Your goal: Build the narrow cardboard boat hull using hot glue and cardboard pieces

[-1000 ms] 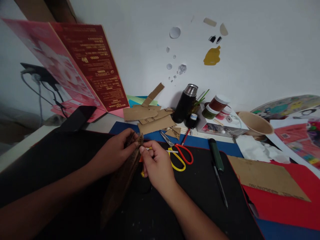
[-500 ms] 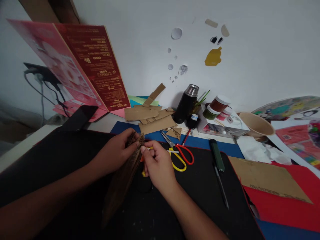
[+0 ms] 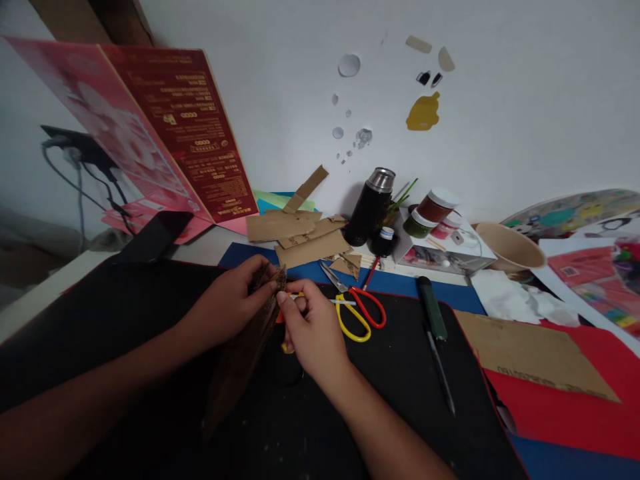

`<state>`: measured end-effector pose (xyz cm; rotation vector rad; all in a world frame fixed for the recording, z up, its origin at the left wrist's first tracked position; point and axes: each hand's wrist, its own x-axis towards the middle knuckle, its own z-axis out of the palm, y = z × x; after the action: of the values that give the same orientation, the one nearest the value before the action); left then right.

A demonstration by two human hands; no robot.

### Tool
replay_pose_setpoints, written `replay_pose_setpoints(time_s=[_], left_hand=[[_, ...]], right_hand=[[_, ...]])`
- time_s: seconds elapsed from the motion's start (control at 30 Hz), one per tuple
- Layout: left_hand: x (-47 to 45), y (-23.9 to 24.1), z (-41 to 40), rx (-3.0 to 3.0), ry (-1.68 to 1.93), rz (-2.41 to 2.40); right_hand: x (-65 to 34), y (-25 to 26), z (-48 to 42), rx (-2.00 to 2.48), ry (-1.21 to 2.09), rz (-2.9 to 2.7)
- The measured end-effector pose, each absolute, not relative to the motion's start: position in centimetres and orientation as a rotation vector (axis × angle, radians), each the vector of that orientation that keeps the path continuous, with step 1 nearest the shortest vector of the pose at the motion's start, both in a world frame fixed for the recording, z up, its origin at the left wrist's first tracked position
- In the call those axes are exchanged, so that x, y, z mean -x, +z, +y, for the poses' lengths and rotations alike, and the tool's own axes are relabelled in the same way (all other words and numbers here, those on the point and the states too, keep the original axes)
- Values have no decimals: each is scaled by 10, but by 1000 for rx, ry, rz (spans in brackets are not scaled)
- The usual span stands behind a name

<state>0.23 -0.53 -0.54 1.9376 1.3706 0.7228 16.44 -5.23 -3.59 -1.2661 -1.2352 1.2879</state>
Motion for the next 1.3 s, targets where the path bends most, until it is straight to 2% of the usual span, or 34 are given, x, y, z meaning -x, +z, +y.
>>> replay_pose_setpoints(time_s=[0.83, 1.3], left_hand=[[1, 6, -7, -2035, 705, 1426], [1, 9, -9, -2116, 596, 1527]], right_hand=[[-166, -33, -50, 1231, 1268, -1241], [-163, -40, -53, 1311, 1073, -1288]])
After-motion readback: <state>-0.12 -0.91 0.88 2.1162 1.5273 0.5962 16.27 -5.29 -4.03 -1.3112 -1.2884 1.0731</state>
